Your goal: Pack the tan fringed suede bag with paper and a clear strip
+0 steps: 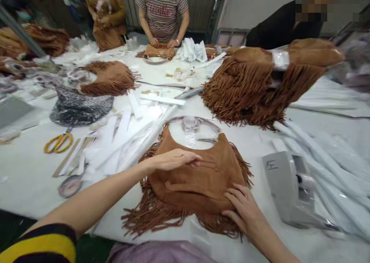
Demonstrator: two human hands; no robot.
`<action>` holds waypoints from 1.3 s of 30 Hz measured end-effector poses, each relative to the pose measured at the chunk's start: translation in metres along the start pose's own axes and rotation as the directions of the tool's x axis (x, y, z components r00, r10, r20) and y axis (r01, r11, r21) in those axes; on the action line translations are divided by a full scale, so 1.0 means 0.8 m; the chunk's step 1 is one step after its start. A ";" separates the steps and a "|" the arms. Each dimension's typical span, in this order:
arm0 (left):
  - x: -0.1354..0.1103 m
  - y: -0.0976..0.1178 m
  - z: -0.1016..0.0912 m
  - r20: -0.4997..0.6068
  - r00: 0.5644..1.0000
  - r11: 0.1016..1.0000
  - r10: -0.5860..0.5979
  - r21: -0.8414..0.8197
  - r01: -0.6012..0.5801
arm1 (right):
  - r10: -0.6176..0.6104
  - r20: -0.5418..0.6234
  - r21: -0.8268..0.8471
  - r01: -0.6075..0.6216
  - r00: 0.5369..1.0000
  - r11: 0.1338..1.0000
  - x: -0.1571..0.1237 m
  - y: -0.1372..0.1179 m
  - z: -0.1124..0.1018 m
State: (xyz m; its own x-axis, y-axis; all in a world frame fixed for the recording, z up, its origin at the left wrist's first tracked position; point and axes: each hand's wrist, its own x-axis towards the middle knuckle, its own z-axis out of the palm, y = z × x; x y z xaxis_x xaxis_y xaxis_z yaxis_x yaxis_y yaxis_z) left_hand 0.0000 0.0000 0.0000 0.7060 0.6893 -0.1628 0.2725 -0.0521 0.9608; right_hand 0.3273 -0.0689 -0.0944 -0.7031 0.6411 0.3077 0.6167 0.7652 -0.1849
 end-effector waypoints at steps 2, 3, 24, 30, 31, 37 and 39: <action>-0.046 -0.016 0.020 -0.167 0.986 0.976 0.012 0.217 0.025 | 0.038 -0.004 0.019 -0.038 0.999 0.999 -0.003 0.001 0.008; -0.065 -0.027 0.032 -0.241 0.970 0.946 0.028 0.321 0.053 | 0.059 -0.007 0.028 -0.059 0.998 0.998 -0.003 0.001 0.012; -0.157 -0.155 0.183 -0.546 0.792 0.472 0.272 0.793 0.385 | 0.268 -0.263 0.059 -0.262 0.927 0.963 -0.061 -0.071 0.048; -0.166 -0.170 0.151 -0.505 0.804 0.447 0.312 0.825 0.345 | 0.047 -0.248 0.040 -0.038 0.968 0.998 -0.050 -0.053 0.023; -0.168 -0.172 0.147 -0.498 0.808 0.449 0.316 0.828 0.335 | 0.024 -0.242 0.030 -0.017 0.970 0.999 -0.054 -0.052 0.024; -0.206 -0.183 0.140 -0.474 0.827 0.494 0.302 0.820 0.289 | 0.011 -0.281 -0.039 -0.023 0.960 0.999 -0.075 -0.060 0.017; -0.216 -0.179 0.145 -0.556 0.775 0.586 0.301 0.749 0.310 | 0.079 -0.294 -0.054 -0.099 0.953 0.994 -0.056 -0.074 0.003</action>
State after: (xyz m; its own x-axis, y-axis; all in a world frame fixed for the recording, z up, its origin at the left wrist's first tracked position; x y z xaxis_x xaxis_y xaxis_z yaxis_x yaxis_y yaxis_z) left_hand -0.0852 -0.1958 -0.1359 0.2650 0.9203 0.2879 0.8679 -0.3577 0.3445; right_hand 0.3220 -0.1427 -0.0993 -0.5171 0.6537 0.5526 0.7018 0.6934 -0.1636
